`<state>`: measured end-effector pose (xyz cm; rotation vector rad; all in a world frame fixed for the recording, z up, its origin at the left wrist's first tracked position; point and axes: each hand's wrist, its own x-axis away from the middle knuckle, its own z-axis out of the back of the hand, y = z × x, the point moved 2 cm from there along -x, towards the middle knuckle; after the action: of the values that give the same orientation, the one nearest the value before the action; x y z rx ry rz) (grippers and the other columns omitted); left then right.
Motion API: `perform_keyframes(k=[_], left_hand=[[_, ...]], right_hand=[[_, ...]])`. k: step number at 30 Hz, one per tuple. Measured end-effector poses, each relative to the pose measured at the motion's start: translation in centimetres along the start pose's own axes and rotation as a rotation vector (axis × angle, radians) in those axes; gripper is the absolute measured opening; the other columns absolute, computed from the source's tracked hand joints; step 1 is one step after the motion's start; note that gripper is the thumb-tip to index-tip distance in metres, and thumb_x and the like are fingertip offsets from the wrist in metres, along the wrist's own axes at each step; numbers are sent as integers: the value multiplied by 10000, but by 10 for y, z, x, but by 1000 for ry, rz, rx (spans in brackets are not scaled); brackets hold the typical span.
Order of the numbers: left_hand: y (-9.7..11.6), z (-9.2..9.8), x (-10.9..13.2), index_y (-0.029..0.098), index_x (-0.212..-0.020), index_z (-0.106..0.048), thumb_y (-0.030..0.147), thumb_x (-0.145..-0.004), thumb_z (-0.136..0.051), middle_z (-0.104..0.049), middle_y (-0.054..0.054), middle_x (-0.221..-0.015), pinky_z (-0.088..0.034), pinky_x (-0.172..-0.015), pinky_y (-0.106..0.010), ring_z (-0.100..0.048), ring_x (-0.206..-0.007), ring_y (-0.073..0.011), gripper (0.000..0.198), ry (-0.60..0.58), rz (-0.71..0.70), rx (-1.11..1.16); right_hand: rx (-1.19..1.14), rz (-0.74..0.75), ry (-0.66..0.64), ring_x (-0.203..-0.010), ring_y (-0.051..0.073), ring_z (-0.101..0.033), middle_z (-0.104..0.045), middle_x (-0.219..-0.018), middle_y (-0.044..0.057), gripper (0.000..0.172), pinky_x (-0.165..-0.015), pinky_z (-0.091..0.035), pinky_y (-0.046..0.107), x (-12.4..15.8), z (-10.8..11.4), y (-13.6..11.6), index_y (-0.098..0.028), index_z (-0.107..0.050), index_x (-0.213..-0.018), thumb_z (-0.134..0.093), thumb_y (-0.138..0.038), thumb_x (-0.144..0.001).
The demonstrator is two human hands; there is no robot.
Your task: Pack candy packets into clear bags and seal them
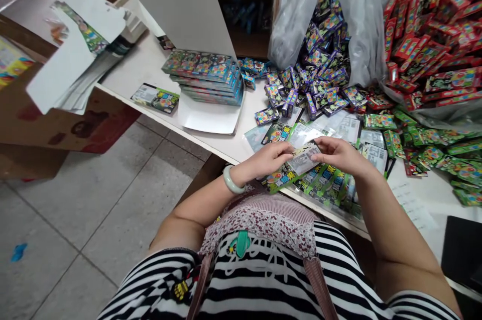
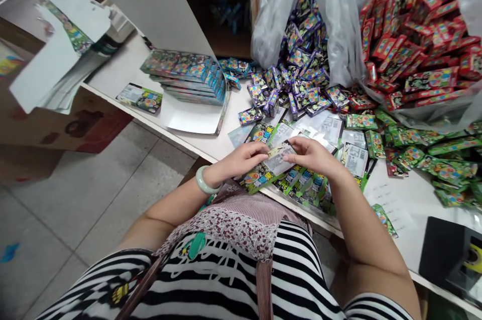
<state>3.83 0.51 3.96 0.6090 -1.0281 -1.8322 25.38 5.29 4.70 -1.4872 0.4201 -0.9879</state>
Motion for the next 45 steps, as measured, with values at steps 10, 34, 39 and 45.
perform_keyframes(k=[10, 34, 39, 45], left_hand=[[-2, 7, 4, 109, -1328, -541, 306, -1042, -393, -702, -192, -1209, -597, -897, -440, -700, -1089, -263, 377, 223, -274, -480], [-29, -20, 25, 163, -898, -672, 490, -814, -753, -622, 21, -688, -459, -583, -218, -557, -618, -94, 348, 205, 206, 785], [-27, -24, 20, 174, -1029, -680, 496, -765, -801, -697, -32, -829, -534, -716, -271, -653, -769, -146, 434, 64, 200, 994], [-21, -12, -4, 270, -1360, -525, 402, -850, -743, -679, -19, -940, -555, -735, -278, -651, -834, -144, 571, 338, 91, 943]], right_hand=[[20, 106, -65, -971, 228, -679, -760, -959, 40, 395, -937, -522, 390, -16, -1, -21, -235, -770, -897, -701, -608, -784], [-334, 48, 293, -606, 117, -539, -552, -671, -62, 449, -589, -511, 272, 9, -35, 28, -251, -569, -842, -847, -529, -625], [-278, 15, 156, -599, 125, -546, -590, -683, -44, 362, -576, -489, 283, 22, -43, 37, -240, -571, -828, -814, -467, -685], [-201, 3, -3, -739, 159, -639, -669, -853, 0, 341, -725, -555, 346, 40, -47, 44, -249, -602, -1004, -760, -437, -769]])
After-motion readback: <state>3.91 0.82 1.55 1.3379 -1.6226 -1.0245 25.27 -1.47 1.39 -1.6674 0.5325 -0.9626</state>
